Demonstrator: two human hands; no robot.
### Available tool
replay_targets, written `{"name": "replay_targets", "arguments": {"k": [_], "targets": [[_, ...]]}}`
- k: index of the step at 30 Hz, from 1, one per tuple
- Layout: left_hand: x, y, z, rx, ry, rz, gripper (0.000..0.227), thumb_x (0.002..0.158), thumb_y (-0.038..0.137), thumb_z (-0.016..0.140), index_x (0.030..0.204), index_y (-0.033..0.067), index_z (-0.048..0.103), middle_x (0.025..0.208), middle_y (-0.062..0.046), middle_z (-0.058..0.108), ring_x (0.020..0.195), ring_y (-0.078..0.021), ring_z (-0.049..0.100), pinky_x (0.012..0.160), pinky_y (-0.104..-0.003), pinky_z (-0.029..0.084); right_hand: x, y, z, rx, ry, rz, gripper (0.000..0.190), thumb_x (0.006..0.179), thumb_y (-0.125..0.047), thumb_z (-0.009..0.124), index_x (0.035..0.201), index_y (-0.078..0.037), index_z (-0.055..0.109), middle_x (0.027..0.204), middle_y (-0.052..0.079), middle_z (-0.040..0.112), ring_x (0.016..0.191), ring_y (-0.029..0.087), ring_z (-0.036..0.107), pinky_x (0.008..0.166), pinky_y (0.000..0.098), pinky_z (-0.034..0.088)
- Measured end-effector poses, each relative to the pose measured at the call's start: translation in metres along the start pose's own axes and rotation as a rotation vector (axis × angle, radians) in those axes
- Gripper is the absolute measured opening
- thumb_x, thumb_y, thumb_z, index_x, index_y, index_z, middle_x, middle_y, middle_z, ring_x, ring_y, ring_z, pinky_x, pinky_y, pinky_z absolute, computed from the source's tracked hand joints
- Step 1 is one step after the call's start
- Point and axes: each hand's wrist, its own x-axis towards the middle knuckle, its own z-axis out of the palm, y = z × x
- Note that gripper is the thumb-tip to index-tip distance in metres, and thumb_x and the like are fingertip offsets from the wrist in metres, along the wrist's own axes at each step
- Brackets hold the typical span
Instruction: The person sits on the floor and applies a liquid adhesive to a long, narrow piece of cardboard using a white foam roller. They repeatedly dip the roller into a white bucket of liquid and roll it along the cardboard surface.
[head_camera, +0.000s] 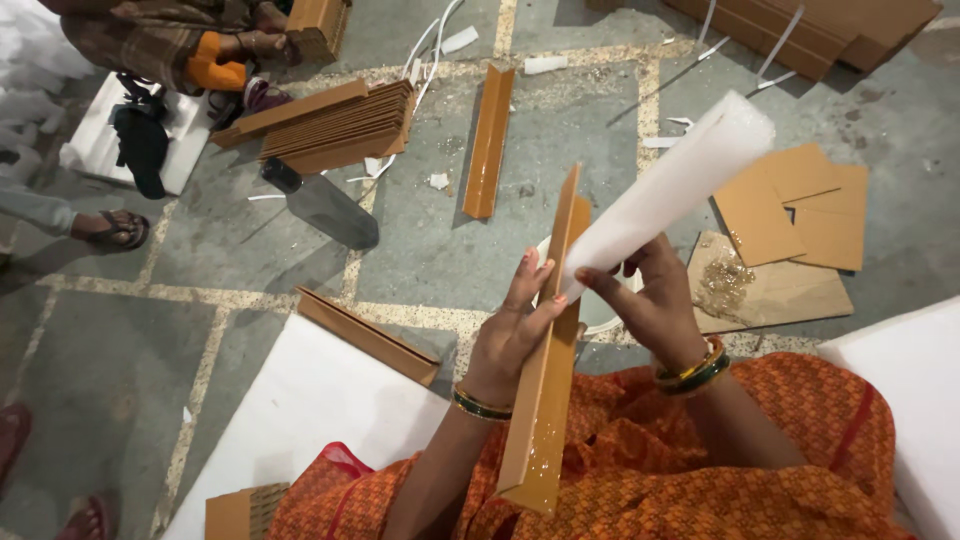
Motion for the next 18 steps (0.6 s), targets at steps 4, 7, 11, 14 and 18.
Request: {"name": "replay_targets", "arguments": {"k": [4, 7, 11, 14, 18], "targets": [[0.004, 0.006, 0.002, -0.015, -0.004, 0.000, 0.048, 0.094, 0.009, 0.077, 0.136, 0.0136, 0.053, 0.165, -0.026, 0.030, 0.143, -0.0408, 0.054, 0.106, -0.043, 0.061, 0.007, 0.015, -0.004, -0.004, 0.039, 0.069, 0.044, 0.086, -0.019, 0.084, 0.120, -0.006, 0.060, 0.103, 0.002, 0.072, 0.087, 0.009, 0.062, 0.076, 0.0255, 0.048], [0.006, 0.014, -0.006, -0.036, 0.002, 0.013, 0.046, 0.094, 0.008, 0.076, 0.135, 0.0118, 0.056, 0.164, -0.023, 0.036, 0.141, -0.0386, 0.059, 0.107, -0.044, 0.062, 0.011, 0.022, -0.007, 0.060, 0.061, 0.081, 0.046, 0.086, -0.014, 0.083, 0.123, -0.005, 0.058, 0.104, 0.002, 0.072, 0.087, 0.008, 0.062, 0.076, 0.0247, 0.046], [0.012, 0.020, -0.010, -0.078, 0.028, 0.020, 0.044, 0.093, 0.011, 0.079, 0.129, 0.0106, 0.055, 0.161, -0.023, 0.038, 0.136, -0.0390, 0.061, 0.102, -0.042, 0.063, 0.017, 0.028, -0.009, 0.078, 0.069, 0.110, 0.045, 0.086, -0.010, 0.082, 0.123, -0.005, 0.057, 0.103, 0.001, 0.072, 0.086, 0.007, 0.061, 0.075, 0.0242, 0.046], [0.009, 0.019, -0.013, -0.078, 0.011, 0.008, 0.041, 0.094, 0.007, 0.076, 0.130, 0.0108, 0.057, 0.162, -0.022, 0.040, 0.136, -0.0381, 0.064, 0.104, -0.041, 0.064, 0.019, 0.030, -0.009, 0.082, 0.085, 0.113, 0.045, 0.086, -0.009, 0.082, 0.124, -0.005, 0.058, 0.102, 0.001, 0.071, 0.083, 0.007, 0.059, 0.074, 0.0238, 0.046], [0.006, 0.015, -0.011, -0.088, 0.011, 0.010, 0.040, 0.095, 0.005, 0.076, 0.130, 0.0110, 0.058, 0.163, -0.022, 0.041, 0.139, -0.0368, 0.063, 0.107, -0.039, 0.064, 0.021, 0.032, -0.013, 0.027, 0.109, 0.109, 0.046, 0.087, -0.008, 0.083, 0.125, -0.005, 0.057, 0.101, 0.001, 0.070, 0.083, 0.008, 0.057, 0.073, 0.0236, 0.045]]}}
